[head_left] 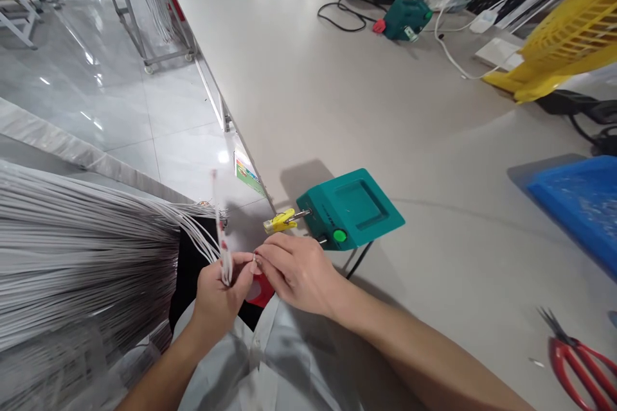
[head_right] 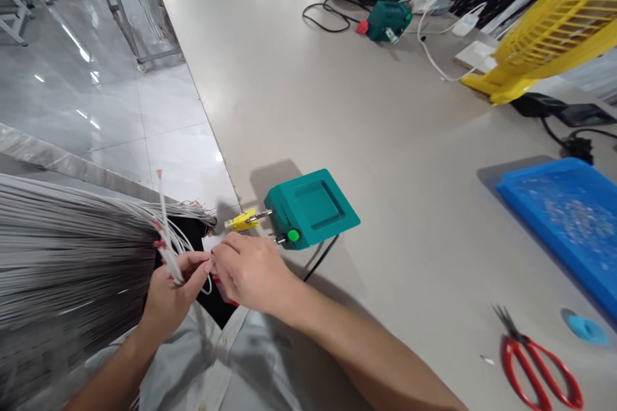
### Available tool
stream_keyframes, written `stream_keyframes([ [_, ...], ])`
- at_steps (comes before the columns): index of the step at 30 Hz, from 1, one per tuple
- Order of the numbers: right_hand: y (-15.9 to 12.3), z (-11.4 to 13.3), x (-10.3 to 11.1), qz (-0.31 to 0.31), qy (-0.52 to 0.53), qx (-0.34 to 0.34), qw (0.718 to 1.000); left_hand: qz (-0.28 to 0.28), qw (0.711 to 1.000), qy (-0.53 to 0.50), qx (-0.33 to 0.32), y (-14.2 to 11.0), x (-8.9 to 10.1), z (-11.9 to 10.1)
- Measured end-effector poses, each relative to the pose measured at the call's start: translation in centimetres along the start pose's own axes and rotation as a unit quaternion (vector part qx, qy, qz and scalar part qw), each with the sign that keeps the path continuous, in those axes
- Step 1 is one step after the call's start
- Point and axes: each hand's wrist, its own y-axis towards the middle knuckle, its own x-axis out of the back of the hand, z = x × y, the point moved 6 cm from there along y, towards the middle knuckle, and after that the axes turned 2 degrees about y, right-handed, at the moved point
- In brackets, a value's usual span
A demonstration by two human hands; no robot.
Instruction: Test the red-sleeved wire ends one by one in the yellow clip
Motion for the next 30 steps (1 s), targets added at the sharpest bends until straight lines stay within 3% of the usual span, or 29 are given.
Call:
stream_keyframes([
  [3, 0.1, 0.0, -0.1, 0.034, -0.042, -0.021, 0.998, -0.047, 0.997, 0.050, -0.021, -0.2, 0.1, 0.1],
  [6, 0.4, -1.0, -0.1, 0.040, 0.094, -0.126, 0.987, -0.068, 0.998, 0.011, 0.000, -0.5, -0.3, 0.5],
  [8, 0.1, -2.1, -1.1, 0.080, 0.264, -0.233, 0.932, -0.078, 0.996, -0.028, 0.019, -0.6, -0.4, 0.5],
  [10, -0.4, -2.5, -2.6, 0.135, 0.412, -0.316, 0.843, -0.093, 0.993, -0.064, 0.034, -0.6, -0.3, 0.4],
  [11, -0.6, -2.7, -2.9, 0.144, 0.449, -0.338, 0.814, -0.098, 0.991, -0.082, 0.040, -0.5, -0.1, 0.3],
  [12, -0.7, -2.8, -2.9, 0.133, 0.457, -0.342, 0.811, -0.099, 0.989, -0.098, 0.045, -0.4, 0.0, 0.2],
  [16, -0.2, -2.7, -0.9, 0.007, 0.311, -0.246, 0.918, -0.084, 0.987, -0.126, 0.054, -0.1, 0.2, -0.2],
  [20, 0.2, -0.8, 0.0, -0.024, 0.149, -0.080, 0.985, -0.086, 0.986, -0.137, 0.039, -0.2, -0.5, -0.9],
  [24, 0.1, 0.4, 0.1, -0.005, -0.047, 0.028, 0.999, -0.100, 0.986, -0.131, 0.031, -0.2, -0.9, -1.3],
  [30, 0.2, 0.1, 3.7, -0.053, -0.204, 0.047, 0.976, -0.062, 0.995, -0.073, 0.002, 0.6, -0.7, -1.3],
])
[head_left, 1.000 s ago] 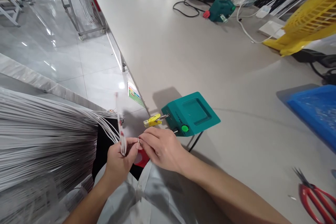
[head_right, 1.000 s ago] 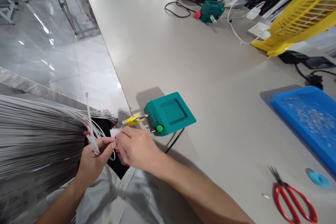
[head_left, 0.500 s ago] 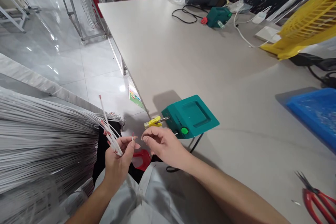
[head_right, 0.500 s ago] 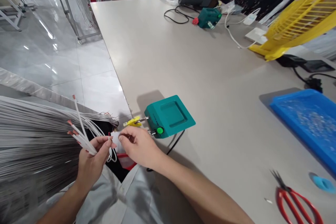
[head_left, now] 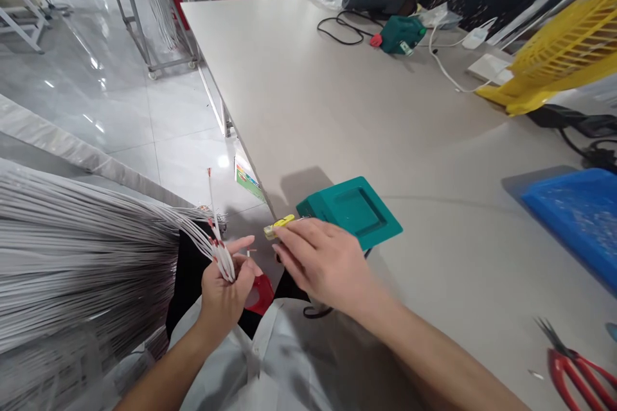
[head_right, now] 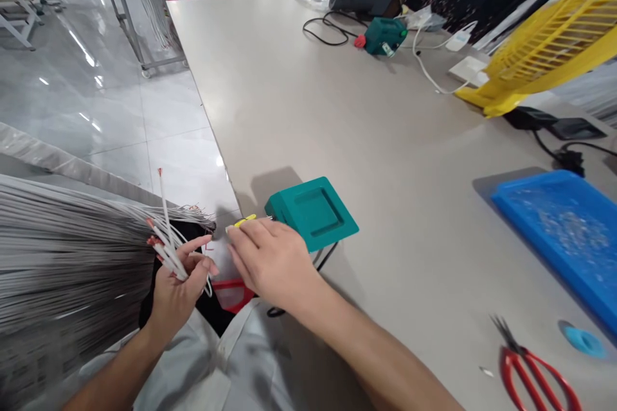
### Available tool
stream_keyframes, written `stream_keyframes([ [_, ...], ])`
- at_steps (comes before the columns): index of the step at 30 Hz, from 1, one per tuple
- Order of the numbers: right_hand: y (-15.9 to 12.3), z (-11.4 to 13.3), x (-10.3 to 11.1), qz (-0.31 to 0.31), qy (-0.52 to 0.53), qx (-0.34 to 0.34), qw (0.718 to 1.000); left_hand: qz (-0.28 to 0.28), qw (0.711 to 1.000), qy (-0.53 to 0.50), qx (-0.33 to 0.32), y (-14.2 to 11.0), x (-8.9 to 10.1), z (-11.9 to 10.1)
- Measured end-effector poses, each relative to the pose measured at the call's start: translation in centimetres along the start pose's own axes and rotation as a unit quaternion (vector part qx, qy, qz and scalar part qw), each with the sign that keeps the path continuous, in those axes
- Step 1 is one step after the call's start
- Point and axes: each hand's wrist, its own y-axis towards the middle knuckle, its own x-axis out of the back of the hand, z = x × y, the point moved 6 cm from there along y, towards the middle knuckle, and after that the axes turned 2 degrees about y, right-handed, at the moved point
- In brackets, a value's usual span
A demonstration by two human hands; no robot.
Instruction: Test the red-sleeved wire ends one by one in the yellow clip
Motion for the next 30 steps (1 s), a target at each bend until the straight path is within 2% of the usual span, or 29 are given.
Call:
stream_keyframes([
  [5, 0.2, -2.3, -0.3, 0.106, -0.117, 0.008, 0.987, 0.033, 0.999, 0.010, -0.018, 0.7, -0.4, -0.1],
  [11, 1.2, -2.7, -0.8, 0.158, -0.149, 0.049, 0.975, 0.065, 0.997, -0.032, -0.014, 1.4, -1.6, 0.0],
  [15, 1.8, -3.3, -1.5, 0.203, -0.148, 0.063, 0.966, 0.056, 0.998, -0.033, -0.016, 1.6, -1.9, -0.2],
  [22, 2.2, -4.0, -1.8, 0.212, -0.097, 0.051, 0.971, 0.039, 0.999, -0.026, -0.017, 1.8, -2.0, 0.1],
  [30, 2.2, -3.8, -1.8, 0.232, -0.119, 0.048, 0.964, 0.050, 0.998, 0.013, -0.038, 1.8, -2.3, 0.0],
])
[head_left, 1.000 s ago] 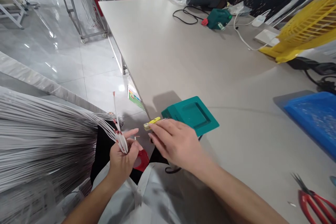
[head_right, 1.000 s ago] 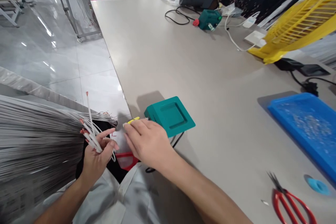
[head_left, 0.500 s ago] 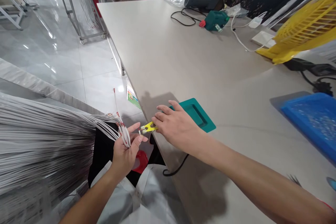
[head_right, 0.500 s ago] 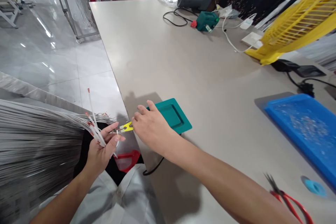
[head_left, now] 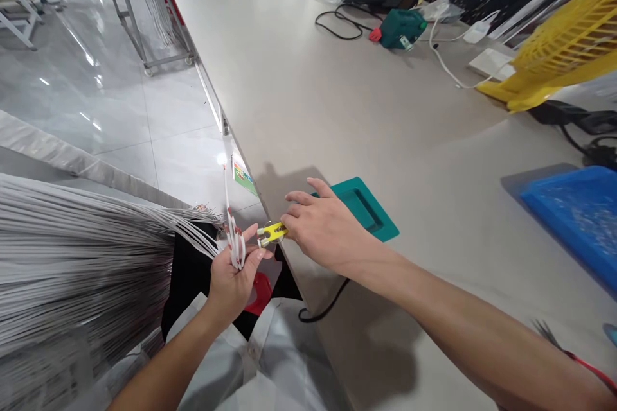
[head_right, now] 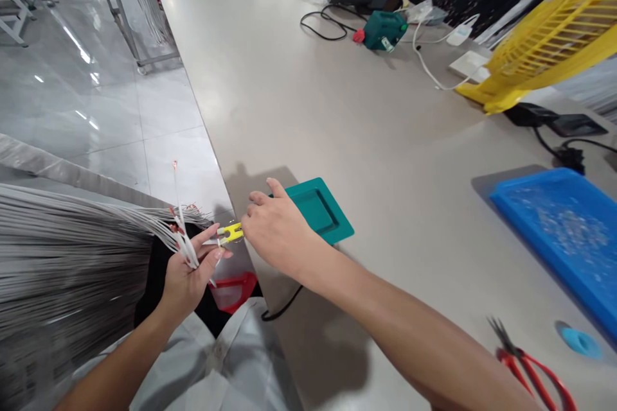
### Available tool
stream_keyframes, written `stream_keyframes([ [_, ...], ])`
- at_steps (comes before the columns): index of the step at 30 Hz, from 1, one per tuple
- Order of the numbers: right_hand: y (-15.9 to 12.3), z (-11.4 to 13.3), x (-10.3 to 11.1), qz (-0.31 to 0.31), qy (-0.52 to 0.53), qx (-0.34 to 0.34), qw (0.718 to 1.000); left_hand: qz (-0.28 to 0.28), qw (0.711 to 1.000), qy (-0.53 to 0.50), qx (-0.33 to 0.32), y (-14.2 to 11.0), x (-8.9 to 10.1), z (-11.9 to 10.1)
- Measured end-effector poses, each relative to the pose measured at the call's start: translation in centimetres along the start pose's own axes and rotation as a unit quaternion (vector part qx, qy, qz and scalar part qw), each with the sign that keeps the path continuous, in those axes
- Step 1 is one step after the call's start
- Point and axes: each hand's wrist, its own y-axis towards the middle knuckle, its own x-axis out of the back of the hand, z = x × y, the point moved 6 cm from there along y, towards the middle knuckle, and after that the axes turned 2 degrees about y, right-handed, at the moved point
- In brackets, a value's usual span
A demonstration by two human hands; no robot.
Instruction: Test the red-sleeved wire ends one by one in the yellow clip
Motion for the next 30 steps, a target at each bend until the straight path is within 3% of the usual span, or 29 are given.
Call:
stream_keyframes([
  [8, -0.3, -0.1, -0.2, -0.013, -0.021, -0.021, 0.999, -0.025, 0.998, 0.055, -0.007, -0.2, 0.0, 0.5],
  [20, -0.6, 0.1, 0.4, -0.057, -0.003, -0.009, 0.998, -0.031, 0.999, 0.025, 0.002, -0.8, 1.5, 0.3],
  [22, -0.8, 0.5, 1.0, -0.087, 0.021, 0.005, 0.996, -0.040, 0.999, 0.000, 0.013, -1.0, 1.9, 0.4],
  [25, -1.6, 1.7, 2.2, -0.188, 0.065, 0.022, 0.980, -0.037, 0.998, -0.046, 0.026, -1.3, 2.5, 0.6],
  [28, -2.5, 3.1, 2.7, -0.283, 0.167, 0.000, 0.945, -0.013, 0.993, -0.110, 0.029, -1.6, 2.9, 0.6],
  [30, -2.5, 4.0, 1.8, -0.289, 0.275, -0.022, 0.917, 0.006, 0.988, -0.153, 0.032, -1.7, 2.9, 0.5],
])
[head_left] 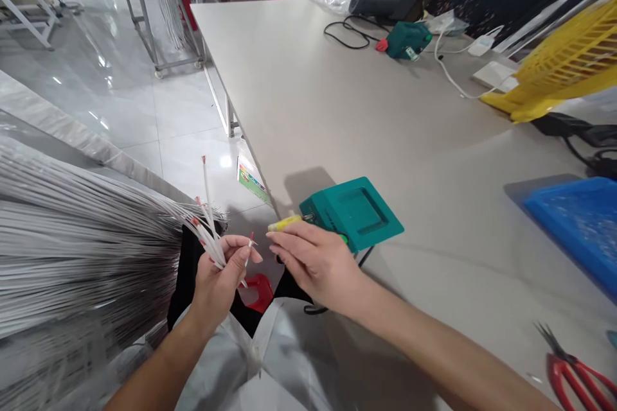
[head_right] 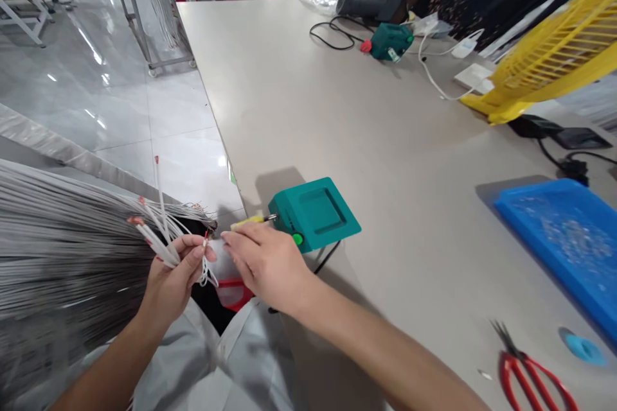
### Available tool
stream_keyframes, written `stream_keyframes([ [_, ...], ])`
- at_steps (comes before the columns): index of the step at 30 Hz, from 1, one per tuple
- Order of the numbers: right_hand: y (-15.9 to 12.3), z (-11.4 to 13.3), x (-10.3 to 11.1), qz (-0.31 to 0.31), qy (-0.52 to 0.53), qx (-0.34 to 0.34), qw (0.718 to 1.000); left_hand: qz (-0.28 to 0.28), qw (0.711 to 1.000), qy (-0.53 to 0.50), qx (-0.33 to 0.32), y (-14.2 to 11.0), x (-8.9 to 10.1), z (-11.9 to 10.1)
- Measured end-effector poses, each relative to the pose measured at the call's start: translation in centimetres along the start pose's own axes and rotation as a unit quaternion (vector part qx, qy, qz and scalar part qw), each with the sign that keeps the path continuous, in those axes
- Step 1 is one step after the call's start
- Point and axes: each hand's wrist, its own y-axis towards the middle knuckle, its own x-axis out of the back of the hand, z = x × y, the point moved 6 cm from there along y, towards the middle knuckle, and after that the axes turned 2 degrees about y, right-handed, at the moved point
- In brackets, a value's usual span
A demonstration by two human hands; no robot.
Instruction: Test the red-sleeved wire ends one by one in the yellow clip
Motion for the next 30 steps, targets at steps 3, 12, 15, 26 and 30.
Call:
stream_keyframes([
  [3, -0.5, -0.4, -1.8, -0.013, 0.157, -0.083, 0.984, 0.031, 0.999, -0.035, 0.016, -0.3, -0.3, 0.0],
  [12, -1.4, -1.9, -5.2, -0.072, 0.504, -0.255, 0.822, 0.082, 0.996, 0.001, 0.046, -0.4, -0.9, 0.2],
  [15, -2.0, -2.0, -6.4, -0.051, 0.613, -0.320, 0.721, 0.090, 0.994, 0.021, 0.050, -0.4, -1.1, 0.2],
  [26, 0.3, -0.3, -1.3, 0.062, 0.399, -0.078, 0.911, -0.004, 0.996, 0.084, 0.040, 0.1, 1.1, 0.1],
  [30, 0.3, 0.4, -1.5, 0.094, 0.318, -0.043, 0.942, -0.008, 0.992, 0.119, 0.040, 0.3, 0.7, 0.1],
])
